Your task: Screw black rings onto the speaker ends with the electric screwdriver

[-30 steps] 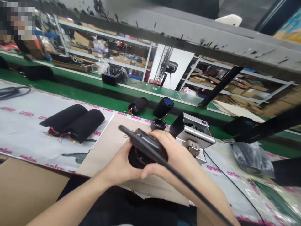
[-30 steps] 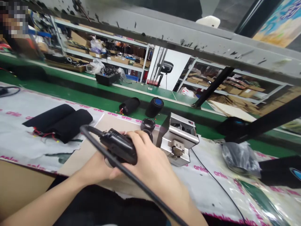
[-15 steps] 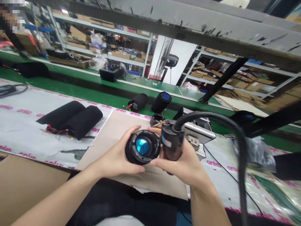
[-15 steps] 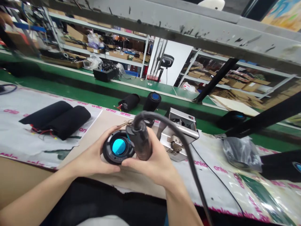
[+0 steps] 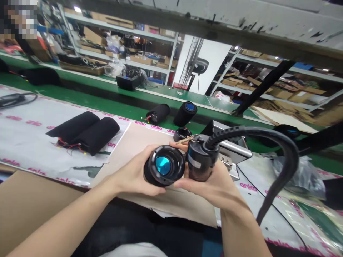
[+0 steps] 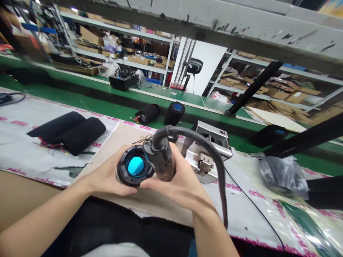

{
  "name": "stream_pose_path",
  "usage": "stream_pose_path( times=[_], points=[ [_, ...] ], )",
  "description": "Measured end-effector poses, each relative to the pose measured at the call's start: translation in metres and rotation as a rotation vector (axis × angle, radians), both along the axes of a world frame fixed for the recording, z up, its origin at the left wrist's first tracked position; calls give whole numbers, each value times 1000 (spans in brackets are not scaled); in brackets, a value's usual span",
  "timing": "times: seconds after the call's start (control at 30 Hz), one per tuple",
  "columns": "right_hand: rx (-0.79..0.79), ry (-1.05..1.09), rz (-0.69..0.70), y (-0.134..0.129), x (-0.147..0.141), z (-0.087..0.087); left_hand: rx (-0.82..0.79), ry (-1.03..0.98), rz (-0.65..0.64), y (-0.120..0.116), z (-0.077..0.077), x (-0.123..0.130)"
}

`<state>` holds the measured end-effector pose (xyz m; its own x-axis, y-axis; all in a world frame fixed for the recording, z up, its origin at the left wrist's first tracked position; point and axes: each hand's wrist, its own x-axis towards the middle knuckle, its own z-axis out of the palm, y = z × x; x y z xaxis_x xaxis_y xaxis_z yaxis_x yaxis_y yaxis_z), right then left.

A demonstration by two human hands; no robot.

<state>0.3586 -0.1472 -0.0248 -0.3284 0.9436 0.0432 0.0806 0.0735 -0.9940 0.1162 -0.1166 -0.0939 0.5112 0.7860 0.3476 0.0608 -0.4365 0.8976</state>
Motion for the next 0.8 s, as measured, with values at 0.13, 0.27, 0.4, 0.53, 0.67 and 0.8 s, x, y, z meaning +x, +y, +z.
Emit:
stream_pose_path(
  times=[0.13, 0.27, 0.4, 0.53, 0.67, 0.8],
  points=[
    [47, -98, 46, 5, 2, -4, -72, -6, 6, -3, -1, 2],
    [41, -173, 49, 8, 2, -5, -87, -16, -8, -4, 3, 4],
    [26, -217, 20, 9, 1, -5, -112, -29, 17, -5, 3, 5],
    [42, -315, -32, 3, 0, -5, -117, -58, 37, -6, 3, 6],
    [128, -405, -31, -4, 0, -10, -97, -27, 20, -6, 3, 6],
    [121, -460, 16, -1, 3, -3, -96, -55, 5, -6, 0, 5]
  ],
)
